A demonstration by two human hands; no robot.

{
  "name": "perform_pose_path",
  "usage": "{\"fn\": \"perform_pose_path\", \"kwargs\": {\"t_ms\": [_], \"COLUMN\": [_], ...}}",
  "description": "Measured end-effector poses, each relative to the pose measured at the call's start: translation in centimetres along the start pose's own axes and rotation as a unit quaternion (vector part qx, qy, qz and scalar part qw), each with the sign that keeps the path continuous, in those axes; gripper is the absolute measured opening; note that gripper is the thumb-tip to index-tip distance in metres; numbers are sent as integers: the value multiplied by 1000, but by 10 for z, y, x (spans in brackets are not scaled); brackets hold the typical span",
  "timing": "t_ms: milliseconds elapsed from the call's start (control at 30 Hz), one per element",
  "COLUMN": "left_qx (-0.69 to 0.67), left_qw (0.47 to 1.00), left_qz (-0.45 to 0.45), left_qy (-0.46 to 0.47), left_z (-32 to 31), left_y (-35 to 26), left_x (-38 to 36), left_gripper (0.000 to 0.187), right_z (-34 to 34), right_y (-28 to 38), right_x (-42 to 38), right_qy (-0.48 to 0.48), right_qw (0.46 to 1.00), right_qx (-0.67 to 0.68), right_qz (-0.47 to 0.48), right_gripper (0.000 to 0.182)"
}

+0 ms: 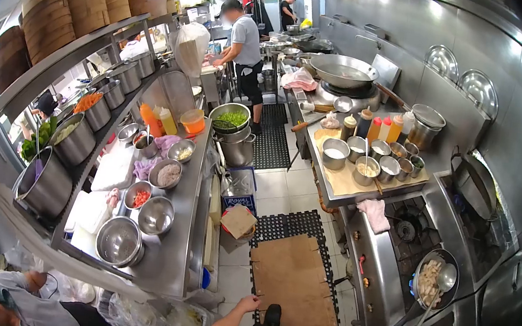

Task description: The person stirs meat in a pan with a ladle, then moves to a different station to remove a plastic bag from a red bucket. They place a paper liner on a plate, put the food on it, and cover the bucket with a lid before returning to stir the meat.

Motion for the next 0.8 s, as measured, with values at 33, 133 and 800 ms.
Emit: {"fn": "perform_pose_path", "kwargs": {"t_ms": [33,133,800], "left_qx": [36,96,160], "left_qw": [999,995,986], "left_qz": [-27,28,37], "left_qy": [-13,13,9], "left_z": [-10,-43,-187], "left_y": [3,4,-21], "left_x": [-3,-34,-120], "left_gripper": [29,35,36], "right_z": [11,42,97], "right_y": [3,-10,-52], "right_x": [-13,-38,-128], "right_qy": [-2,-27,-100], "right_qw": [1000,998,905], "right_qx": [-1,-39,-310], "right_qz": [-2,32,275], "right_gripper": [52,48,28]}}
Point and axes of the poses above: each hand's wrist, its own x-axis towards the middle knuckle, its own z-axis out of the back of the hand, y = z × x, the point moved 1 cm from there along x, towards the middle knuckle, and after that the axes turned 1 degree about -x, right-handed, at the moved point
